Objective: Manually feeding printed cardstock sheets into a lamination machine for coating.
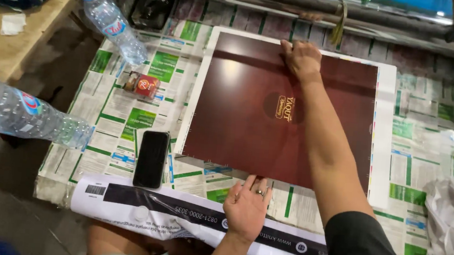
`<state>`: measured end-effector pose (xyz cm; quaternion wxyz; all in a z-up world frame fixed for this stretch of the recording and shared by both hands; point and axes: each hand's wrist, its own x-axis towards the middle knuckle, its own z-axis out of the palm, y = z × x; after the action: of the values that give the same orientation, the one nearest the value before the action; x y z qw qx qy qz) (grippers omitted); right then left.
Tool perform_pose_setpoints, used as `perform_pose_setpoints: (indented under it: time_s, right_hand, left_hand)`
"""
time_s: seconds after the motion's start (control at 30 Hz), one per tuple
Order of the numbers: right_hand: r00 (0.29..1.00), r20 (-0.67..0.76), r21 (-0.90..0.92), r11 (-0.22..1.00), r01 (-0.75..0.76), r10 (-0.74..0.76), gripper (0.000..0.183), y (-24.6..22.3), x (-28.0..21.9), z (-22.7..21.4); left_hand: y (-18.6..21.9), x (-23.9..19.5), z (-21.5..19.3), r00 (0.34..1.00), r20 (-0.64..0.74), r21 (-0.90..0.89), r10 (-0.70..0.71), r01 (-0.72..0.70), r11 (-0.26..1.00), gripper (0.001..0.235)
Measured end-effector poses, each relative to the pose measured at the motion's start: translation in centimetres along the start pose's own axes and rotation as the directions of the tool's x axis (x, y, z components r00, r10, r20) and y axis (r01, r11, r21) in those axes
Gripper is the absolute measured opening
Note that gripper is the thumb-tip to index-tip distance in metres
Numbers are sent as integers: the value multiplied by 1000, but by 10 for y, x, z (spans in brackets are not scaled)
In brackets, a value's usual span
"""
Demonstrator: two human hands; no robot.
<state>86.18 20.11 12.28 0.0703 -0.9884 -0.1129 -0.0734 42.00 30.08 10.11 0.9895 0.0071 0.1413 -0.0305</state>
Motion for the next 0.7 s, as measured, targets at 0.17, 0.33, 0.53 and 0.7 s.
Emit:
perform_pose_setpoints:
  time_s: [0.17, 0.33, 0.53, 0.7]
  right_hand:
    - [995, -88, 112, 991, 66, -56, 71, 5, -20, 11]
    - [996, -72, 142, 988, 65, -55, 79, 9, -35, 4]
    - [998, 54, 130, 991, 19, -26, 84, -2, -43, -18]
    - [925, 365, 71, 988, -136, 101, 96, -47, -12, -66]
  left_hand:
    - [3, -6, 0, 997, 70, -70, -7, 12, 997, 71]
    - [-2, -10, -9, 983, 185, -96, -5, 23, 995, 69]
    - [5, -18, 7, 993, 108, -73, -48, 56, 996, 91]
    - [3, -8, -33, 955, 296, -165, -22, 74, 984, 93]
